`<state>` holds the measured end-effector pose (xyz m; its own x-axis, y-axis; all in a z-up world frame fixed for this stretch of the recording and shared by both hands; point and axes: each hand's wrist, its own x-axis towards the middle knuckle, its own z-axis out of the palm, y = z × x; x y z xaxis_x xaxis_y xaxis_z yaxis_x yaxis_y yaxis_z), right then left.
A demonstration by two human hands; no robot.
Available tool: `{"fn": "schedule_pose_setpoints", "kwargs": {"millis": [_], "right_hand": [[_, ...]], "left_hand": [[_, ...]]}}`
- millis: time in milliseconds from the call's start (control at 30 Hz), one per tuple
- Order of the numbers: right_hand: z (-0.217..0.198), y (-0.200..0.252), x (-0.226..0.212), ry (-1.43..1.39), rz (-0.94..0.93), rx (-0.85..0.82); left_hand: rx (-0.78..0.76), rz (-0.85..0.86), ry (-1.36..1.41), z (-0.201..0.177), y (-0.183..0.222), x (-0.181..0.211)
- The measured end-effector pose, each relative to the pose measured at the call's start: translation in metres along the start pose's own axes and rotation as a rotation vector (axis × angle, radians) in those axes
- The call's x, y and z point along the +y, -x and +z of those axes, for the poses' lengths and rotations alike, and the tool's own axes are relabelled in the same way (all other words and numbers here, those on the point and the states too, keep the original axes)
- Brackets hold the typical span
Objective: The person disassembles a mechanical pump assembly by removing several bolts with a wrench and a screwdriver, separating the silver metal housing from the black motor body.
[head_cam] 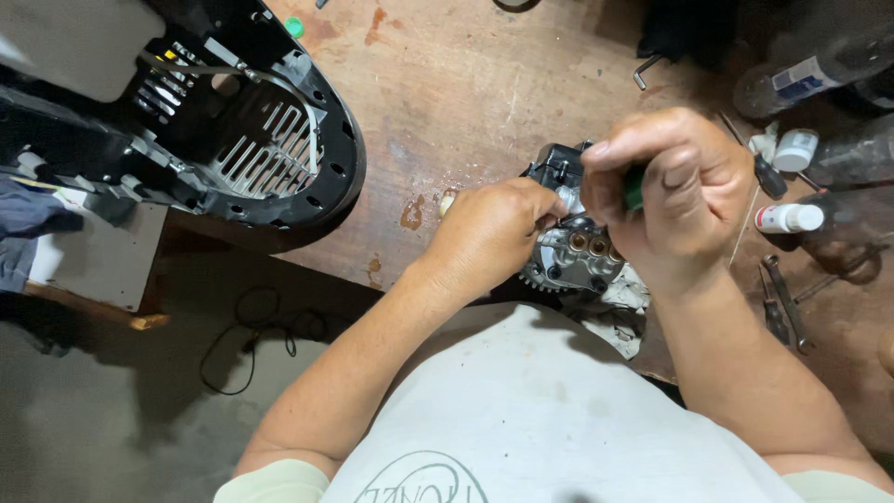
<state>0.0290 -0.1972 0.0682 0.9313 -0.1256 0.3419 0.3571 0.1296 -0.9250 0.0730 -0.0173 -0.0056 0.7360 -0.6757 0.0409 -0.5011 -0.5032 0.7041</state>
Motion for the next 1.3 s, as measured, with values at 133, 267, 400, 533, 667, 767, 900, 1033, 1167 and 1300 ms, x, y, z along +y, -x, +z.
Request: {"fn": "schedule_pose_setpoints", "kwargs": {"millis": [133, 267, 400, 533, 667, 767, 900, 1033, 1167, 1300], "right_hand": [[0.004, -0.002, -0.036, 0.631, -0.048, -0.191], [-0.023, -0.026, -0.087, 0.927, -0.034, -0.644], [-0.047, -0.049, -0.106, 1.384, 0.052, -1.014], [-0.058, -0.056, -0.105, 1.814, -0.226, -1.215], [-0.042, -0.049, -0.110, 2.167, -0.315, -0.951], [-0.042, -0.062, -0.119, 2.120, -0.231, -1.027], [-0.044, -0.057, -0.111, 1.985, -0.280, -1.257], [-0.044, -0.052, -0.109, 2.237, -0.217, -1.004], [-0.037, -0.067, -0.112, 1.906, 0.024, -1.476], [-0.039, -0.054, -0.107, 2.218, -0.294, -1.145]], "left_hand": [[0.053, 0.182, 0.324, -0.011, 0.001, -0.004], [0.078, 0.197, 0.362, -0.011, 0.003, 0.003], [0.133, 0.247, 0.292, -0.002, -0.004, 0.007], [0.105, 0.314, 0.365, 0.000, -0.005, 0.001], [0.113, 0.344, 0.391, 0.000, -0.005, -0.001], [0.114, 0.338, 0.424, -0.003, -0.007, 0.002], [0.118, 0.363, 0.366, -0.001, -0.006, -0.001], [0.122, 0.352, 0.344, -0.001, -0.007, -0.003], [0.143, 0.399, 0.348, 0.002, -0.007, -0.003], [0.122, 0.372, 0.349, 0.001, -0.007, -0.003]]}}
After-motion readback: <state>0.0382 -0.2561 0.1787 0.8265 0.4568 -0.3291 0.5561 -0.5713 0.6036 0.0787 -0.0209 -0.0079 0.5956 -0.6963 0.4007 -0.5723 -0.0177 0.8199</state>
